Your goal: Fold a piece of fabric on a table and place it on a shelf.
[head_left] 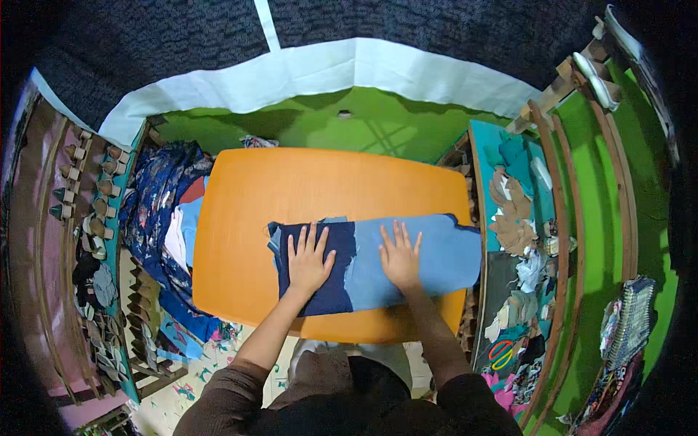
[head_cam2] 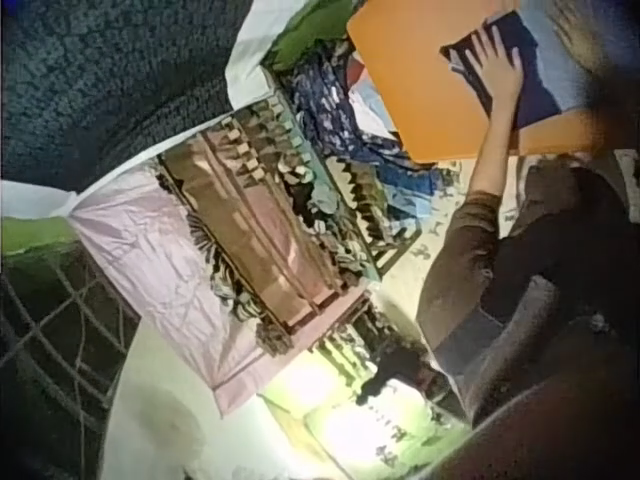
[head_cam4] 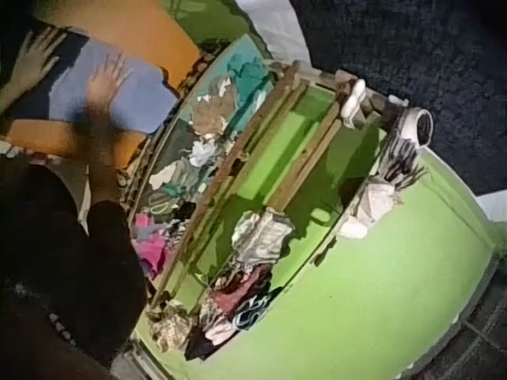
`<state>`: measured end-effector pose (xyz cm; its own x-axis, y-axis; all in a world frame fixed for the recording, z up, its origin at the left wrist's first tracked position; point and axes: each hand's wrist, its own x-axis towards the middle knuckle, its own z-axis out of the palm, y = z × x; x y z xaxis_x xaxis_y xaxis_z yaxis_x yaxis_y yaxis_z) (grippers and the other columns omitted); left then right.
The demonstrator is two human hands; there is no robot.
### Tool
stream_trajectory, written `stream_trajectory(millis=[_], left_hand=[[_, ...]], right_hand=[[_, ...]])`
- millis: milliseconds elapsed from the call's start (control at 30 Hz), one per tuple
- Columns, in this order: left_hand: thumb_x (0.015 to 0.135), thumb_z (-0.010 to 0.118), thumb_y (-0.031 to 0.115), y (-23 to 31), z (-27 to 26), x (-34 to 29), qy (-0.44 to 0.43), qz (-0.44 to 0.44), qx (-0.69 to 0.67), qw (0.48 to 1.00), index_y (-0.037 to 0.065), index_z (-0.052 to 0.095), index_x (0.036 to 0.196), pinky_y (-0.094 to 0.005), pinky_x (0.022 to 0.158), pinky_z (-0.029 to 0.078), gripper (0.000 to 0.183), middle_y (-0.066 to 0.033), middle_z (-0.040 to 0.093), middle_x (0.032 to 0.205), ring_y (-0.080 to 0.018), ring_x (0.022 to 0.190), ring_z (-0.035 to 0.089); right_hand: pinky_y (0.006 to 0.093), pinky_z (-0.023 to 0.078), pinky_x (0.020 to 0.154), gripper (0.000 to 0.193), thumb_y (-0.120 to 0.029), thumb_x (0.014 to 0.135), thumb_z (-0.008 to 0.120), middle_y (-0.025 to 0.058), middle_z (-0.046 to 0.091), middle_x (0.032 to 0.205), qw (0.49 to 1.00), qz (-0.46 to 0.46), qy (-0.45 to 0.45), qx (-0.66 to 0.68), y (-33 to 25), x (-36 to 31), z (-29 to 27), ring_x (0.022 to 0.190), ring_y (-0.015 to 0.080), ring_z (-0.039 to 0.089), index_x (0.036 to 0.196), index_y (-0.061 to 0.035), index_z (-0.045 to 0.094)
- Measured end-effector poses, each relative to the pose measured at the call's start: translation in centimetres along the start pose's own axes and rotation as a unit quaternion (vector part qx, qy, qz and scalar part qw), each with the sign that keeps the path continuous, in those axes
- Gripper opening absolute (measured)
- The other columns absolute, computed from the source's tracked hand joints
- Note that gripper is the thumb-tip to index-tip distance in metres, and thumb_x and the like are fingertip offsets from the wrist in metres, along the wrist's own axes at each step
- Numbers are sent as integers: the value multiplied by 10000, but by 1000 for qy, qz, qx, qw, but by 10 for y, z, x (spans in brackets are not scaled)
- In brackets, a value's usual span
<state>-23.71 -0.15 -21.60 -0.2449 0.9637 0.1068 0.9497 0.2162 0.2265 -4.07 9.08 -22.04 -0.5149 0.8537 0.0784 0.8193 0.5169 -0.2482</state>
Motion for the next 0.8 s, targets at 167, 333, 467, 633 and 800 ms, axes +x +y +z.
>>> stream_trajectory(millis=[167,333,467,633,800], left_hand=[[796,535,368,104,-14,-34,-112,120,-128,978,-23,324,1313,-542,1025,204,682,-205,303,1384,-301,1283,306],[768,528,233,168,21,-42,-54,237,54,968,29,337,1330,-490,1034,241,627,-152,297,1402,-248,1282,317],[805,457,174,182,41,-37,-24,218,42,975,20,392,1294,-474,1007,301,516,-177,363,1355,-289,1241,373],[779,482,155,172,49,-56,34,253,45,966,7,445,1248,-452,967,364,494,-192,424,1307,-317,1177,446],[776,471,164,179,-3,-67,63,252,-6,966,20,458,1235,-400,948,399,482,-173,451,1293,-304,1154,478]], right_hand=[[595,76,1036,487,-228,893,432,185,229,1425,996,52,-23,68,28,-49,-25,1324,360,195,1362,-139,336],[516,92,1067,557,-251,907,416,217,198,1427,981,114,-23,156,84,-76,-47,1325,375,170,1388,-49,222],[430,114,1087,703,-301,896,453,279,160,1416,935,157,-34,317,120,-79,-43,1326,398,146,1396,12,71],[366,112,1088,805,-273,883,517,235,58,1456,921,181,-162,304,120,-64,-50,1354,335,59,1393,22,-32],[426,358,974,900,-414,812,620,149,188,1429,579,383,-209,689,87,-53,-65,1269,258,306,1424,-249,-19]])
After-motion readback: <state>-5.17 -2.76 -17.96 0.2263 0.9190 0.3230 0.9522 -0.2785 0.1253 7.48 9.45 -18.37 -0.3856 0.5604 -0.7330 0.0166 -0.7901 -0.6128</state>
